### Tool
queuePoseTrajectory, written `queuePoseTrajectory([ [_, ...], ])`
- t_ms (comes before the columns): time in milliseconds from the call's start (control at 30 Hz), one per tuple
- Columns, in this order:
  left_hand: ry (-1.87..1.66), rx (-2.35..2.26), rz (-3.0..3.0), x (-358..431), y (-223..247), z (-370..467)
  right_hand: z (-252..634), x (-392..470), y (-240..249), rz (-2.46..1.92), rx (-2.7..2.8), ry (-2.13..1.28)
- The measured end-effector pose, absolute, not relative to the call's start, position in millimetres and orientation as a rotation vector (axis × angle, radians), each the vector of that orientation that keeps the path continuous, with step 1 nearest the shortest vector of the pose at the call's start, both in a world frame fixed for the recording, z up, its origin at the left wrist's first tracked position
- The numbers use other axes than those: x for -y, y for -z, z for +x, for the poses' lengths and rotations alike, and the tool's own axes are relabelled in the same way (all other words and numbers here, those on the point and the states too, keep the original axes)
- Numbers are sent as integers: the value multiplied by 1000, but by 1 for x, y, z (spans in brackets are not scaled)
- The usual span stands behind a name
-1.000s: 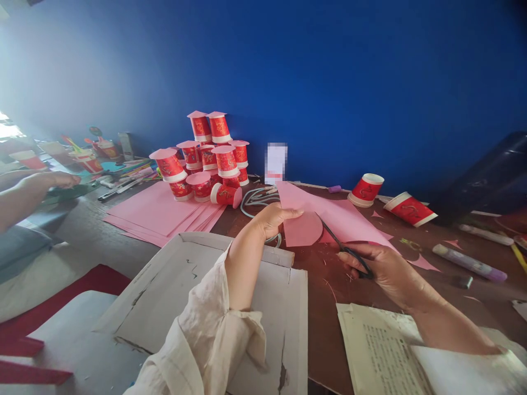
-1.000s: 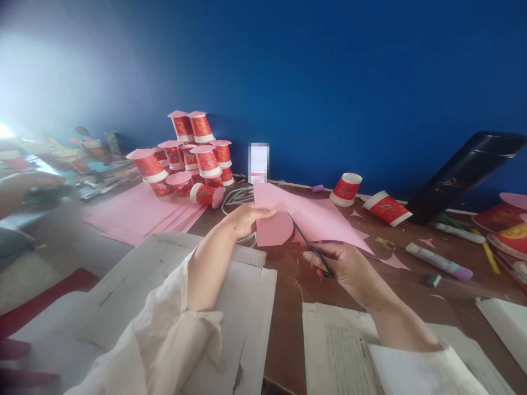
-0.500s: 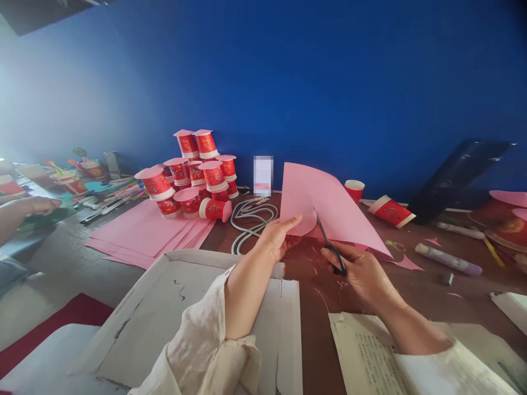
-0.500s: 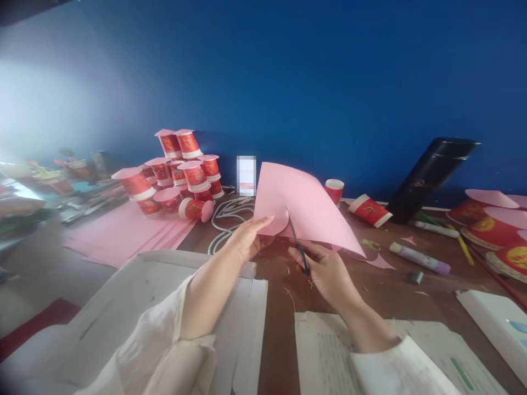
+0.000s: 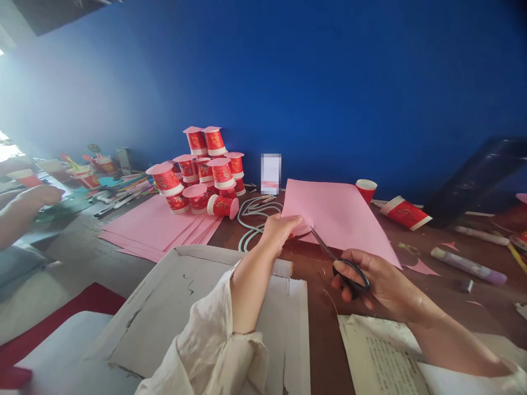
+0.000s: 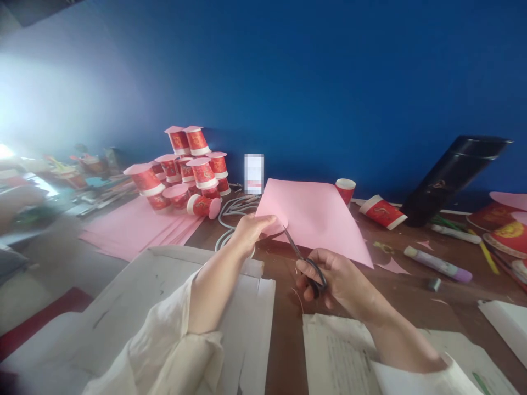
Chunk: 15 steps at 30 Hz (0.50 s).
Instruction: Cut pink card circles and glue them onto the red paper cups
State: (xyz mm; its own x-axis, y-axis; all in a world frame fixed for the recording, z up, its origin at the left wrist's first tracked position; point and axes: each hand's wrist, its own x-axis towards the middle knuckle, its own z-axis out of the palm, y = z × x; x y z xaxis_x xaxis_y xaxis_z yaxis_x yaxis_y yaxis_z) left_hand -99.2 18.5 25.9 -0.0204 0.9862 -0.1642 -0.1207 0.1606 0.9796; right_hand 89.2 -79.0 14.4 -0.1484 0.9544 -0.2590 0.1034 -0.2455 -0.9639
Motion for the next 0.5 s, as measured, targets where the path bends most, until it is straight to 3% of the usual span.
queuePoseTrajectory([
  [267,-1119,-1148,993,-29,-18,-108,108,79,-28,-1523,1319,-1582],
  [500,-1133,-1174,1015,-31,-18,-107,114,76,-23,-1265,1166,-1648],
])
